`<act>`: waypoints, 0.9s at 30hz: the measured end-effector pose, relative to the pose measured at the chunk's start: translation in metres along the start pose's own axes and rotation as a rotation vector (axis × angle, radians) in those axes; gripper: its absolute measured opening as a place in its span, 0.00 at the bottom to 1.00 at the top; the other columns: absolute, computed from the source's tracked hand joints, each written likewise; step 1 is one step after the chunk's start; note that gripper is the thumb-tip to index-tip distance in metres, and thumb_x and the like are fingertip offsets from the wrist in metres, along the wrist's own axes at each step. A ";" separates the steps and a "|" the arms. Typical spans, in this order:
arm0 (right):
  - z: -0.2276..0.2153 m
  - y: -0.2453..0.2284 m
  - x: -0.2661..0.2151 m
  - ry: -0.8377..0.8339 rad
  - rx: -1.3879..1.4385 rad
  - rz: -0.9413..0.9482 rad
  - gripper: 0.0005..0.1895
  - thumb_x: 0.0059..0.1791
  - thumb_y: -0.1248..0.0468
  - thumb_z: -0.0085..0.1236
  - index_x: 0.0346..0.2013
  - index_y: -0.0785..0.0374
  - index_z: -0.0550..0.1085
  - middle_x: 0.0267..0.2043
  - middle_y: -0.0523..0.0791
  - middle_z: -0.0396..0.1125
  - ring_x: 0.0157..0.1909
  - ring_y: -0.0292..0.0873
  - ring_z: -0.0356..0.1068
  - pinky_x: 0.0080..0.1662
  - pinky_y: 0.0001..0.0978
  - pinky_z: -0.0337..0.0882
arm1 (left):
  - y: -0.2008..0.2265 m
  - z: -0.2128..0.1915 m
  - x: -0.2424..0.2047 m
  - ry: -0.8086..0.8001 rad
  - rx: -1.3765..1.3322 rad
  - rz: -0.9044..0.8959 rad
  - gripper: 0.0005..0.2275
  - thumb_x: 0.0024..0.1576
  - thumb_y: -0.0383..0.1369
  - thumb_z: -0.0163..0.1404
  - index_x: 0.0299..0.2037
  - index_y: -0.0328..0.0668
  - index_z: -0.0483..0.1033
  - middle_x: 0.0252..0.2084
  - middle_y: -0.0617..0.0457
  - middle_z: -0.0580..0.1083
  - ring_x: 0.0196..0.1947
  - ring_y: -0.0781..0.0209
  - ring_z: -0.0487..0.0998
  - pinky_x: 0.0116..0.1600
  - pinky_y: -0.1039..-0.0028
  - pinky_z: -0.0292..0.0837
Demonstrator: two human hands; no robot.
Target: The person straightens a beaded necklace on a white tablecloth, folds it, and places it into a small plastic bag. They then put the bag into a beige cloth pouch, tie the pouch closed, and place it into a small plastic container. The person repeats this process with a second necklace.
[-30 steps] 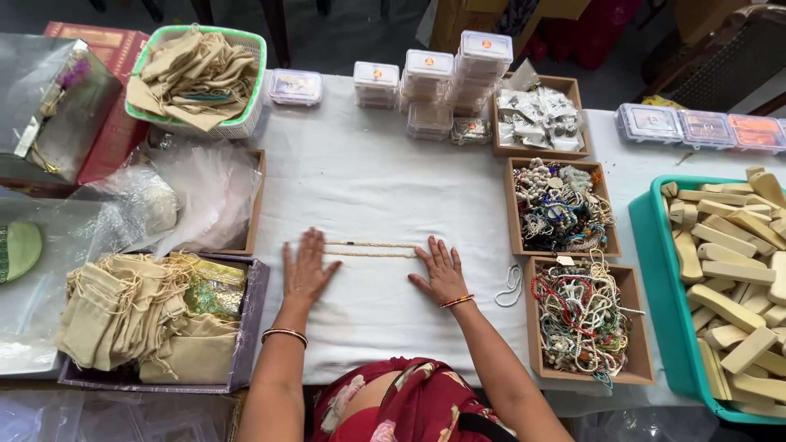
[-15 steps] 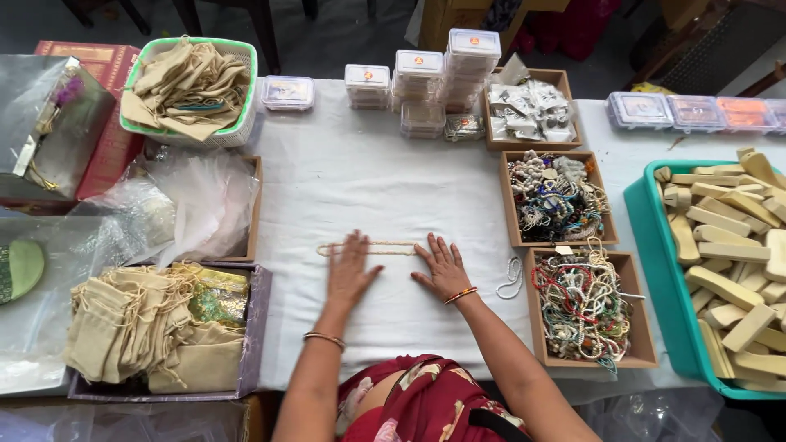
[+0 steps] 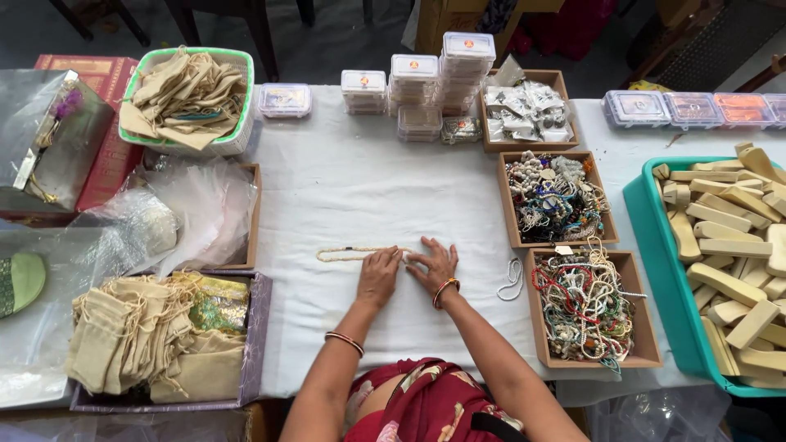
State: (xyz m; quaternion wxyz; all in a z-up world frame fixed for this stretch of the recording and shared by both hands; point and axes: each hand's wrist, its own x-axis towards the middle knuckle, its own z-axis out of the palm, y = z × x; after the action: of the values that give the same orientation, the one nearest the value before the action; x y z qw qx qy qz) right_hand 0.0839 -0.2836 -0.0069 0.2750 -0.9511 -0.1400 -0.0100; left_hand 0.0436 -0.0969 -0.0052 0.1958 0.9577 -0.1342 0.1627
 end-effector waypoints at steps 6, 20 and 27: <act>0.001 -0.007 -0.004 0.094 0.074 -0.073 0.06 0.45 0.57 0.68 0.36 0.47 0.82 0.65 0.41 0.65 0.71 0.46 0.58 0.73 0.54 0.41 | 0.015 -0.001 0.009 0.018 -0.193 -0.146 0.08 0.57 0.34 0.54 0.45 0.50 0.82 0.53 0.55 0.74 0.57 0.57 0.71 0.63 0.61 0.61; -0.012 -0.021 -0.007 0.133 0.101 -0.089 0.04 0.46 0.62 0.66 0.36 0.53 0.81 0.61 0.41 0.68 0.66 0.43 0.62 0.72 0.48 0.48 | 0.019 -0.009 0.007 0.055 -0.168 -0.184 0.06 0.58 0.37 0.56 0.40 0.50 0.81 0.48 0.57 0.73 0.53 0.57 0.71 0.63 0.61 0.60; -0.005 -0.014 -0.005 0.110 0.099 -0.142 0.04 0.46 0.63 0.65 0.36 0.52 0.80 0.62 0.39 0.68 0.68 0.43 0.63 0.72 0.51 0.48 | 0.017 -0.004 0.005 0.047 -0.116 -0.161 0.05 0.60 0.37 0.54 0.42 0.51 0.81 0.44 0.59 0.74 0.51 0.61 0.73 0.64 0.60 0.60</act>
State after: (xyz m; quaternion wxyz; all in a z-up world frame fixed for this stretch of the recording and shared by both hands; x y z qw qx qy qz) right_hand 0.0754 -0.2759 0.0042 0.3277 -0.9221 -0.1920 -0.0746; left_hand 0.0418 -0.1112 0.0058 0.2665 0.9483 -0.0613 0.1610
